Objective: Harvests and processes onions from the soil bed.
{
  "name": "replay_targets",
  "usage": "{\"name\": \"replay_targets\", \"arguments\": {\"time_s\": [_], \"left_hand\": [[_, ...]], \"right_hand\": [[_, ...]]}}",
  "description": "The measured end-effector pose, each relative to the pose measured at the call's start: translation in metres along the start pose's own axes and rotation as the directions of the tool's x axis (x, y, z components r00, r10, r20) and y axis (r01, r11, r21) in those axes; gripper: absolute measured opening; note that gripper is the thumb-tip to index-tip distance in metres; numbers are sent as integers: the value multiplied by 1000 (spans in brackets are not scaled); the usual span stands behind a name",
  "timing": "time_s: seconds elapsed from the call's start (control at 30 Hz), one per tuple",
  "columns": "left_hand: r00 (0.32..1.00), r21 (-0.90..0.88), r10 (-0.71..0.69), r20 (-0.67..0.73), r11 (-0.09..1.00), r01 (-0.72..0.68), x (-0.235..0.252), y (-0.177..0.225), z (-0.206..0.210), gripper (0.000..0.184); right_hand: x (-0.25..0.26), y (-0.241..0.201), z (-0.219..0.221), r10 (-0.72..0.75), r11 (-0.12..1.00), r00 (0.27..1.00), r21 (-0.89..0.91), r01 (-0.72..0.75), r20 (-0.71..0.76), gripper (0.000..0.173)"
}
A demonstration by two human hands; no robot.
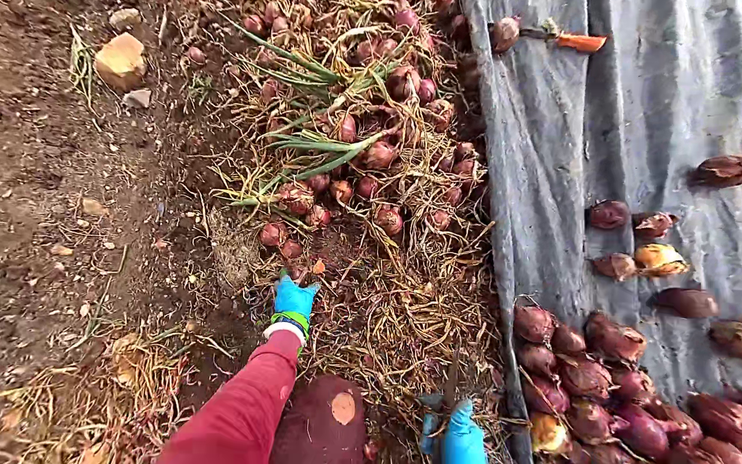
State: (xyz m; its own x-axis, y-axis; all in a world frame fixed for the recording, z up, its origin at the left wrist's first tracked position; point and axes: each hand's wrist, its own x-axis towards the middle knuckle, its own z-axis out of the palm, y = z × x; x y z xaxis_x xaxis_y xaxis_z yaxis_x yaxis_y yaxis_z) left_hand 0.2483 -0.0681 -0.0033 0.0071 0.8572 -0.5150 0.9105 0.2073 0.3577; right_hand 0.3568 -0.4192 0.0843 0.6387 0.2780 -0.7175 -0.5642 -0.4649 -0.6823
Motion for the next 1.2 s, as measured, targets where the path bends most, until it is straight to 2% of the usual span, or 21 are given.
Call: {"name": "replay_targets", "arguments": {"time_s": [0.07,0.13,0.2,0.27,0.3,0.37,0.43,0.5,0.57,0.6,0.67,0.73,0.8,0.83,0.87,0.9,0.93,1.0,1.07,1.13,1.2], "left_hand": [[999,9,6,-53,1000,-6,20,17,2,87],[994,40,109,-19,993,-109,22,21,-12,76],[955,104,289,65,950,-295,11,30,-35,74],[889,82,398,227,901,-425,-25,45,-63,81],[839,90,425,340,873,-479,-51,50,-76,82],[700,129,470,538,775,-619,-97,55,-92,69],[561,144,553,616,621,-770,-136,56,-105,52],[423,134,649,633,446,-885,-155,59,-122,38],[290,109,793,536,276,-955,-153,56,-133,18],[270,111,832,485,248,-962,-151,55,-136,14],[349,113,822,451,335,-935,-162,60,-140,15],[400,160,707,583,383,-910,-202,78,-145,23],[341,231,426,838,288,-929,-258,107,-148,30],[285,206,398,872,229,-951,-273,111,-140,29],[266,180,442,856,227,-957,-280,113,-134,30],[301,174,516,802,280,-944,-277,116,-130,31],[390,177,574,720,391,-903,-265,120,-128,32],[650,152,610,454,665,-731,-210,120,-121,35],[884,-6,447,135,893,-450,-134,97,-110,42],[979,-137,185,-91,971,-196,-58,66,-98,52],[986,-211,-29,-164,977,-7,2,53,-89,68]], "right_hand": [[1,-9,10,24,999,1000,40,-23,-9,86],[0,-15,15,100,994,995,50,-101,20,89],[10,-23,27,175,983,977,34,-181,123,93],[22,-26,46,178,981,941,21,-192,289,94],[22,-29,55,134,988,915,20,-153,381,90],[18,-49,74,-5,999,868,39,-16,497,84],[7,-77,87,-150,988,852,49,146,502,85],[-4,-99,82,-260,956,850,2,292,458,93],[-14,-110,62,-231,956,859,-56,287,457,89],[-19,-107,51,-236,959,857,-34,282,457,89],[-29,-90,32,-265,963,862,67,262,432,91],[-43,-73,17,-220,964,859,-31,263,462,87],[-58,-68,3,-165,928,830,-201,313,533,76],[-63,-71,-4,-165,925,840,-214,313,517,82],[-67,-76,-12,-203,929,858,-184,321,472,83],[-69,-84,-20,-284,924,868,-128,362,407,83],[-68,-91,-28,-388,903,863,-51,426,323,86],[-56,-104,-43,-529,847,841,128,516,112,94],[-44,-108,-57,-494,854,869,176,490,-23,92],[-40,-92,-58,-359,918,932,164,361,-42,89],[-49,-71,-44,-173,979,985,107,173,-7,80]]}}
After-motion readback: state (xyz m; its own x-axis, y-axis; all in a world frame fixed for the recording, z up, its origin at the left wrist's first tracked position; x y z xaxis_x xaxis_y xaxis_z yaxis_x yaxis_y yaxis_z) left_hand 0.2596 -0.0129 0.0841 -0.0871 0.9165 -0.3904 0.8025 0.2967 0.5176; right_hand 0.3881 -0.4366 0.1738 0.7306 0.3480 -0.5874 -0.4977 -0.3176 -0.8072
